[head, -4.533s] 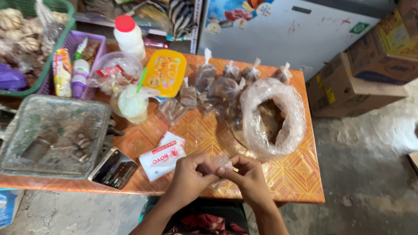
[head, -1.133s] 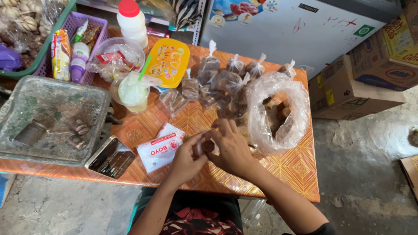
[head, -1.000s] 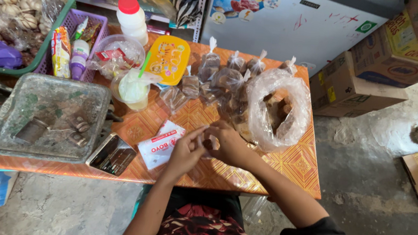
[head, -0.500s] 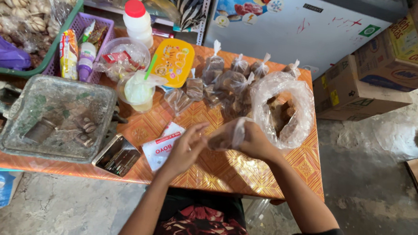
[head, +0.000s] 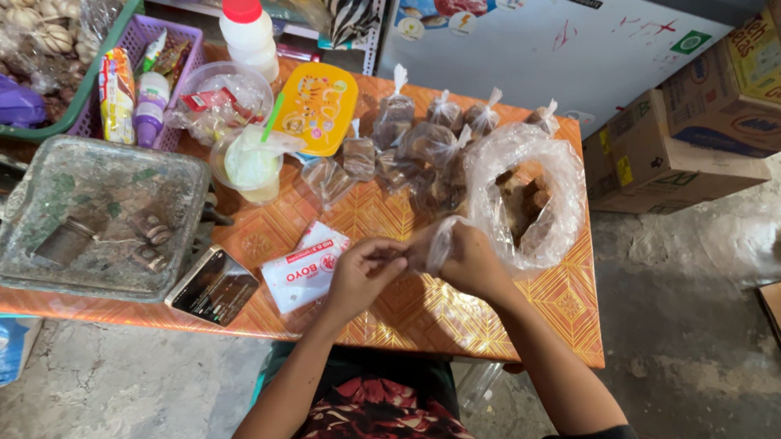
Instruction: The person repeatedly scoops a brown granular substance from a large plastic bag into small clear plastic bags, ties each bag, and places it on the table. The person handles the bags by hand without using tools.
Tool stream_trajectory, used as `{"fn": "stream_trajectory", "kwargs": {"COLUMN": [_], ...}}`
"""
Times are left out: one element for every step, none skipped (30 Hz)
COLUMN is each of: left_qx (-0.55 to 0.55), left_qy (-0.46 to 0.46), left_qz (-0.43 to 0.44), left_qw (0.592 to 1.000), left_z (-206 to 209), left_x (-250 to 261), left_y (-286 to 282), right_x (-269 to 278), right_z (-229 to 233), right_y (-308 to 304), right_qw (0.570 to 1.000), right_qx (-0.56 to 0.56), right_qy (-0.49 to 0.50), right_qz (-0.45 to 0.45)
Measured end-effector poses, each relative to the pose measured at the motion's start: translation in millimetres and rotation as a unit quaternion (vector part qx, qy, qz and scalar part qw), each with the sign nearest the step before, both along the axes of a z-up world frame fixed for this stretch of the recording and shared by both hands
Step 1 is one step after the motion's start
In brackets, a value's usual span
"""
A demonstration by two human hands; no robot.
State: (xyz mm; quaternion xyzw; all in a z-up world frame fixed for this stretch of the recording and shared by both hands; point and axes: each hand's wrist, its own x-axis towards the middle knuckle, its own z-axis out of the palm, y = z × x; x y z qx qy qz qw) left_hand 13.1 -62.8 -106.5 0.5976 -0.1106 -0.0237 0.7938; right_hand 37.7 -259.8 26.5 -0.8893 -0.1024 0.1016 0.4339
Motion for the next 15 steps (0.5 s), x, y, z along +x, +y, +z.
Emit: {"fn": "stream_trajectory", "kwargs": {"left_qx": [-0.005,-0.011,-0.018,-0.025,-0.032,0.004,0.039,0.074,0.087,0.100,0.114,0.135,0.157,0.178,0.170], "left_qy": [0.026,0.051,0.040,0.030,0.019,-0.010,-0.040,-0.067,-0.043,-0.021,0.001,-0.043,-0.087,-0.129,-0.125], "left_qz": [-0.006,-0.012,-0.016,-0.020,-0.024,-0.001,0.022,0.045,0.055,0.065,0.075,0.108,0.140,0.171,0.172], "left_qw": [1.000,0.999,0.999,0.999,0.999,1.000,0.998,0.994,0.994,0.993,0.991,0.984,0.974,0.960,0.962], "left_z": [1,3,6,9,12,14,16,18,19,20,21,21,22,22,22], "left_x": [3,5,5,4,3,1,-1,-4,-6,-6,-5,-4,-4,-4,-2], "left_y": [0,-1,0,0,-1,-2,-3,-4,-5,-6,-6,-6,-6,-6,-5], "right_x": [1,3,5,7,9,9,10,11,13,16,17,19,22,24,26], "right_z": [-4,-8,-12,-17,-23,-30,-36,-42,-48,-51,-54,-56,-57,-58,-59], "right_y": [2,3,5,6,8,12,14,16,18,18,19,18,18,17,16], "right_qw": [0.999,0.999,0.998,0.997,0.996,0.995,0.994,0.992,0.991,0.988,0.991,0.993,0.995,0.995,0.995], "right_qx": [-0.017,-0.033,-0.048,-0.064,-0.063,-0.061,-0.060,-0.079,-0.098,-0.117,-0.101,-0.085,-0.068,-0.071,-0.074], "right_qy": [-0.037,-0.039,-0.040,-0.043,-0.060,-0.075,-0.091,-0.082,-0.073,-0.066,-0.060,-0.053,-0.047,-0.049,-0.051], "right_qz": [-0.006,-0.012,-0.017,-0.023,-0.026,-0.029,-0.032,-0.046,-0.059,-0.073,-0.069,-0.064,-0.059,-0.055,-0.052]}}
